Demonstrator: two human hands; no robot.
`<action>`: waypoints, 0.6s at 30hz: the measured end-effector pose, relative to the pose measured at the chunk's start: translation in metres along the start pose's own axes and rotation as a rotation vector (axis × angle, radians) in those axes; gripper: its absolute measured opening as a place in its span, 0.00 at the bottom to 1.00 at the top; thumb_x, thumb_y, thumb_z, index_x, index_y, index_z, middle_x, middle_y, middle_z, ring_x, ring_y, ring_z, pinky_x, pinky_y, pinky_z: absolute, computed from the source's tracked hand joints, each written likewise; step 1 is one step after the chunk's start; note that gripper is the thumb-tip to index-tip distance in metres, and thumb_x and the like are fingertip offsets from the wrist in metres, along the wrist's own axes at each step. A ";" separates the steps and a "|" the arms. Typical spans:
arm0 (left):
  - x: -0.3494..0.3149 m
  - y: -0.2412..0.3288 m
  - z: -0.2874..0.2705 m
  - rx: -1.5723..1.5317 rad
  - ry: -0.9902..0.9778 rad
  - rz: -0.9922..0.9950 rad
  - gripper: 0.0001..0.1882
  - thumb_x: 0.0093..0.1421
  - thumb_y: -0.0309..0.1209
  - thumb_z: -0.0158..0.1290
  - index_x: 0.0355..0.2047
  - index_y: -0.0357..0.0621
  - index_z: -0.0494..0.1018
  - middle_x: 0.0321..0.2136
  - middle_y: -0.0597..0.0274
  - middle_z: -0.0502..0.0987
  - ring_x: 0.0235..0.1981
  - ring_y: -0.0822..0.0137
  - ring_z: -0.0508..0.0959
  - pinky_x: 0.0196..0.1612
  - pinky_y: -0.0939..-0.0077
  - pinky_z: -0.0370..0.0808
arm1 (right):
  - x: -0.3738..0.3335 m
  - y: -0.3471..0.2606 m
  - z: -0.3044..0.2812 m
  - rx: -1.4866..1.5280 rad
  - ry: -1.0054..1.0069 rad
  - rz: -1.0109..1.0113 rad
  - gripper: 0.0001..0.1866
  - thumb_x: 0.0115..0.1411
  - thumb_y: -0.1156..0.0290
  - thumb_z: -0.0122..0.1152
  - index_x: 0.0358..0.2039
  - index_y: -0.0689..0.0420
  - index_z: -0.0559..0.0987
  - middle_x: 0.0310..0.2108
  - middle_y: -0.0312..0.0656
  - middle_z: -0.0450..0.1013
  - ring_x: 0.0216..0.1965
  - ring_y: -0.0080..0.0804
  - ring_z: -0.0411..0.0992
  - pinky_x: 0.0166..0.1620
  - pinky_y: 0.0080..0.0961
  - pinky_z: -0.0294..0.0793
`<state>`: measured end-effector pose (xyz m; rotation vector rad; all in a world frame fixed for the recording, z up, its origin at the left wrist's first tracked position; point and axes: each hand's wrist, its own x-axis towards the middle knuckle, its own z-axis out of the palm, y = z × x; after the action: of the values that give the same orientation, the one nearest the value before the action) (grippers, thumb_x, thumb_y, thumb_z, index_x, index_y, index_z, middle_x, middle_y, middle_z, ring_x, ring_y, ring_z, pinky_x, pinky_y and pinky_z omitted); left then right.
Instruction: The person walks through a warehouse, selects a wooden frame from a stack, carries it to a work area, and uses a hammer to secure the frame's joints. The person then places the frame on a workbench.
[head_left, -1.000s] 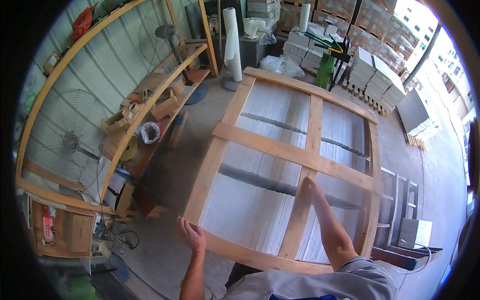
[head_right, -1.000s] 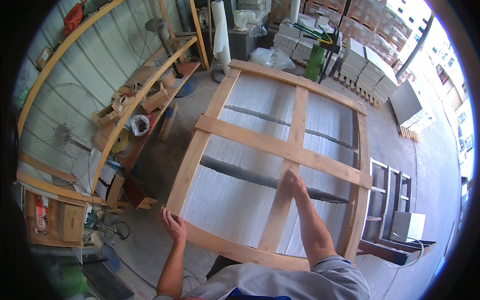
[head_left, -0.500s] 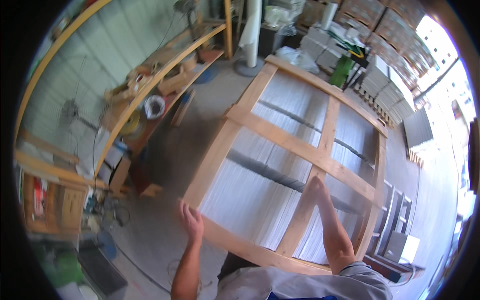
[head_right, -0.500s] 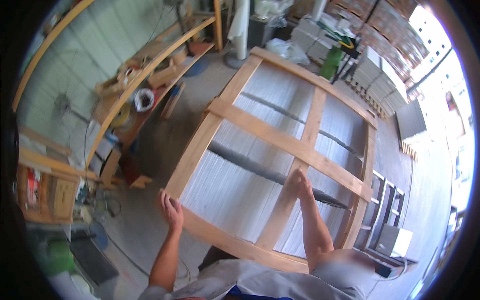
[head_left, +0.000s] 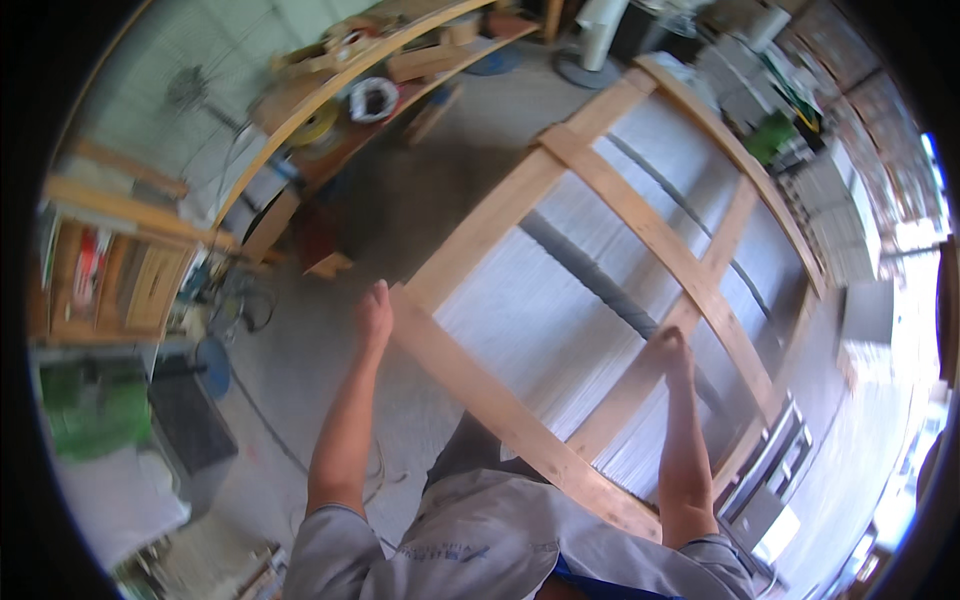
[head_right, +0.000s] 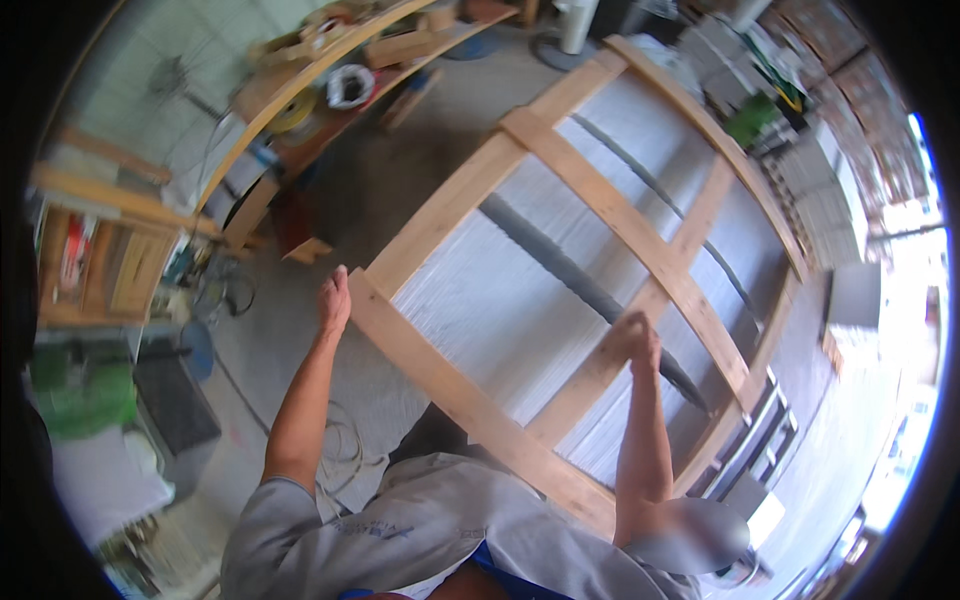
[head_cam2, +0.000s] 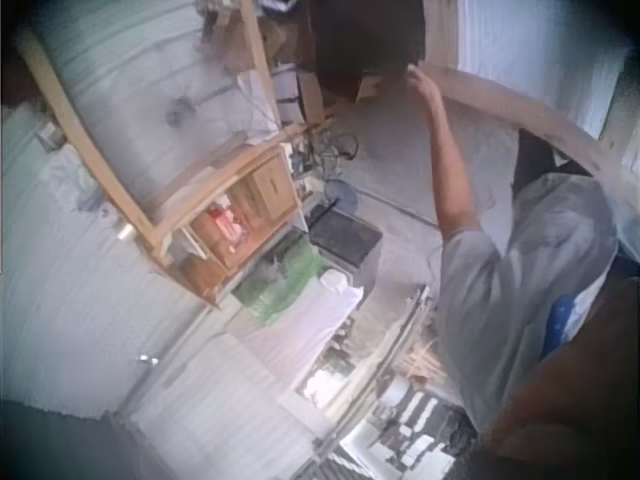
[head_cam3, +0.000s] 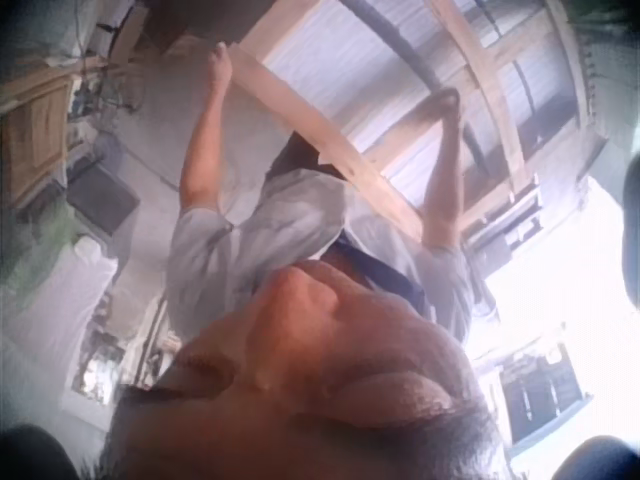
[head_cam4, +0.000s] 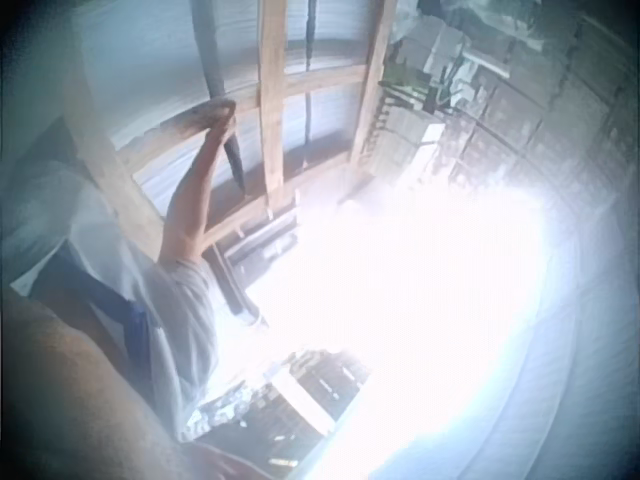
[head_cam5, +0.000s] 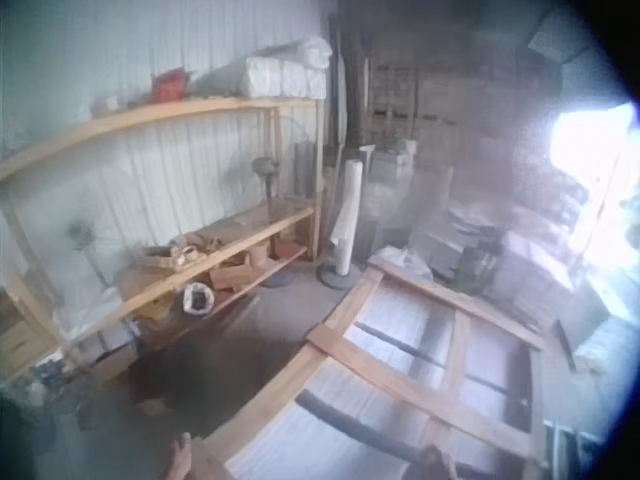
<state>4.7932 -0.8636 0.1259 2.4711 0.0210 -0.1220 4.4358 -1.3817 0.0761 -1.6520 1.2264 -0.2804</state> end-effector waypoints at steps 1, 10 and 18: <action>0.003 -0.002 0.005 0.021 -0.070 0.032 0.22 0.67 0.42 0.40 0.40 0.34 0.75 0.39 0.38 0.77 0.43 0.44 0.77 0.47 0.53 0.71 | -0.015 0.007 0.000 0.182 0.030 0.043 0.18 0.63 0.56 0.53 0.39 0.58 0.79 0.35 0.40 0.77 0.36 0.28 0.76 0.39 0.26 0.76; 0.008 -0.011 0.023 0.321 0.018 0.173 0.30 0.69 0.49 0.35 0.38 0.36 0.78 0.35 0.43 0.79 0.37 0.41 0.78 0.39 0.52 0.74 | -0.184 -0.009 0.018 -0.321 0.159 0.247 0.22 0.58 0.53 0.56 0.41 0.60 0.76 0.37 0.50 0.77 0.41 0.46 0.76 0.42 0.39 0.73; 0.006 0.003 0.016 0.400 -0.055 0.134 0.33 0.68 0.53 0.31 0.43 0.37 0.77 0.40 0.41 0.78 0.43 0.40 0.76 0.46 0.51 0.72 | -0.304 -0.022 0.025 -0.544 0.180 -0.007 0.17 0.55 0.59 0.59 0.40 0.58 0.74 0.40 0.48 0.74 0.45 0.46 0.72 0.48 0.37 0.70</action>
<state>4.7984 -0.8754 0.1146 2.8566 -0.2115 -0.1481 4.3270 -1.1197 0.1912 -2.1292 1.5247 -0.1023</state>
